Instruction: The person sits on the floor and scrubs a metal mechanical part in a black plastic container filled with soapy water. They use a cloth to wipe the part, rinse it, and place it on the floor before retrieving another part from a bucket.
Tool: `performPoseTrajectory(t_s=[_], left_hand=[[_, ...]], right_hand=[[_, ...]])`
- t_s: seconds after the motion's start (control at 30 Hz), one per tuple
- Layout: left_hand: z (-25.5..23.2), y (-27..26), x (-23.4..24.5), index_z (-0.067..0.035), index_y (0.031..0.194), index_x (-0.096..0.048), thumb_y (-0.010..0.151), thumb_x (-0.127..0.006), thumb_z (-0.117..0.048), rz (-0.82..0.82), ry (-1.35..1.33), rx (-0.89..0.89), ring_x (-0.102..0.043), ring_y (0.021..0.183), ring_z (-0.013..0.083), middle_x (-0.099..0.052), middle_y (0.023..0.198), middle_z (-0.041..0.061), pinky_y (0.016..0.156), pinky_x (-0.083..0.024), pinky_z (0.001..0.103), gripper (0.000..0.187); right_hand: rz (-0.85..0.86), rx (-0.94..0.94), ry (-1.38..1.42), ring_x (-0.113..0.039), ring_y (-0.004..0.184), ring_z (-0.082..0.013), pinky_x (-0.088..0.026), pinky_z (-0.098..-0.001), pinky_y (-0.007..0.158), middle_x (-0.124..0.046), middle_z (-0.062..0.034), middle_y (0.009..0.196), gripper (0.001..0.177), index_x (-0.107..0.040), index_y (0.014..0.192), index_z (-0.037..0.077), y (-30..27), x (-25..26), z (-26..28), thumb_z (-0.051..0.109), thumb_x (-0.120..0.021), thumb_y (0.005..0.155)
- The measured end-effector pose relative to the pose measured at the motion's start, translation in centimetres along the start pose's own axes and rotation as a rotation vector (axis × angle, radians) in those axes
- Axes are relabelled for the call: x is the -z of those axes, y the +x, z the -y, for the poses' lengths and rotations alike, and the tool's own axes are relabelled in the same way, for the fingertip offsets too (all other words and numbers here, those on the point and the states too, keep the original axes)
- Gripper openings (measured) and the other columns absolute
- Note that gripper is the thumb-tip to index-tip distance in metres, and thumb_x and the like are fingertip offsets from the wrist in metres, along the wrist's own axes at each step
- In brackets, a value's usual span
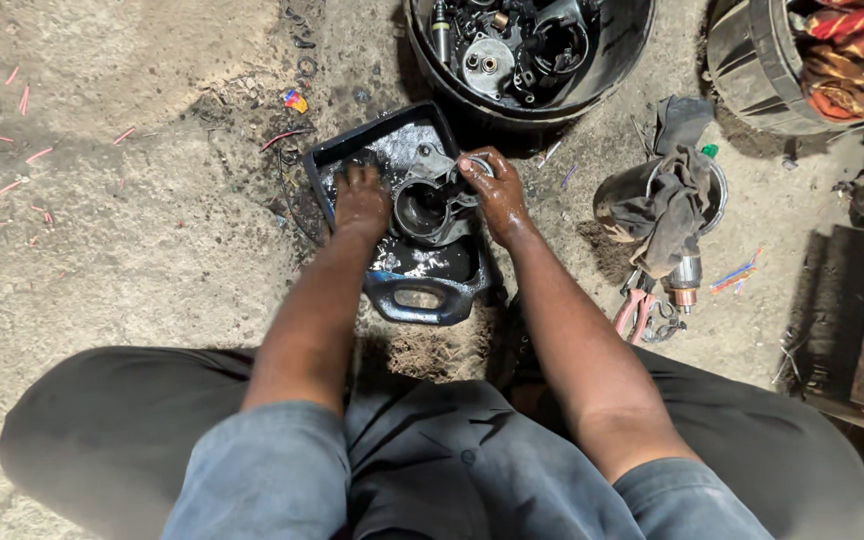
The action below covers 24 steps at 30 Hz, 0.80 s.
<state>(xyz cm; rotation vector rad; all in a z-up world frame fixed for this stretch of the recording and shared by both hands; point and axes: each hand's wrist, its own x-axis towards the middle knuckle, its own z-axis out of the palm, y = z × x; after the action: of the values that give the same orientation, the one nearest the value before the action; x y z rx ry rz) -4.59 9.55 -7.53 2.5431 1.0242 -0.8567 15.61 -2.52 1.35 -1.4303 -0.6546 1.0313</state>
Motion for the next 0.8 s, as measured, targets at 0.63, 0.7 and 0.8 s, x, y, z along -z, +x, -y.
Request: performPoseTrajectory(t_s=[0.63, 0.7, 0.8], left_hand=[[-10.1, -3.9, 5.6, 0.005, 0.115, -0.071, 0.096, -0.068, -0.016, -0.752, -1.132, 0.168, -0.067, 0.108, 0.0421, -0.071, 0.116, 0.029, 0.099, -0.051, 0.048, 0.028], [-10.9, -3.8, 3.5, 0.002, 0.123, -0.068, 0.095, -0.06, -0.012, -0.773, -1.153, 0.067, -0.065, 0.116, 0.0415, -0.069, 0.124, 0.028, 0.104, -0.049, 0.046, 0.032], [-9.4, -3.8, 2.0, -0.005, 0.132, -0.065, 0.088, -0.051, -0.004, -0.551, -1.088, -0.002, -0.063, 0.12, 0.0402, -0.065, 0.132, 0.024, 0.107, -0.046, 0.044, 0.045]], right_hand=[[-0.113, -0.01, -0.005, -0.058, 0.086, -0.0096, -0.049, -0.0264, 0.08, -0.068, 0.001, 0.09, 0.023, -0.069, 0.097, 0.007, 2.9, -1.5, -1.3, 0.028, -0.078, 0.093], [-0.138, -0.025, -0.013, -0.058, 0.085, -0.0106, -0.049, -0.0269, 0.08, -0.068, 0.0002, 0.09, 0.024, -0.069, 0.097, 0.008, 2.5, -0.9, -1.1, 0.029, -0.078, 0.093], [-0.09, -0.044, 0.028, -0.056, 0.087, -0.0128, -0.048, -0.03, 0.08, -0.065, -0.0017, 0.092, 0.029, -0.067, 0.098, 0.007, 1.8, 0.1, -0.3, 0.033, -0.079, 0.096]])
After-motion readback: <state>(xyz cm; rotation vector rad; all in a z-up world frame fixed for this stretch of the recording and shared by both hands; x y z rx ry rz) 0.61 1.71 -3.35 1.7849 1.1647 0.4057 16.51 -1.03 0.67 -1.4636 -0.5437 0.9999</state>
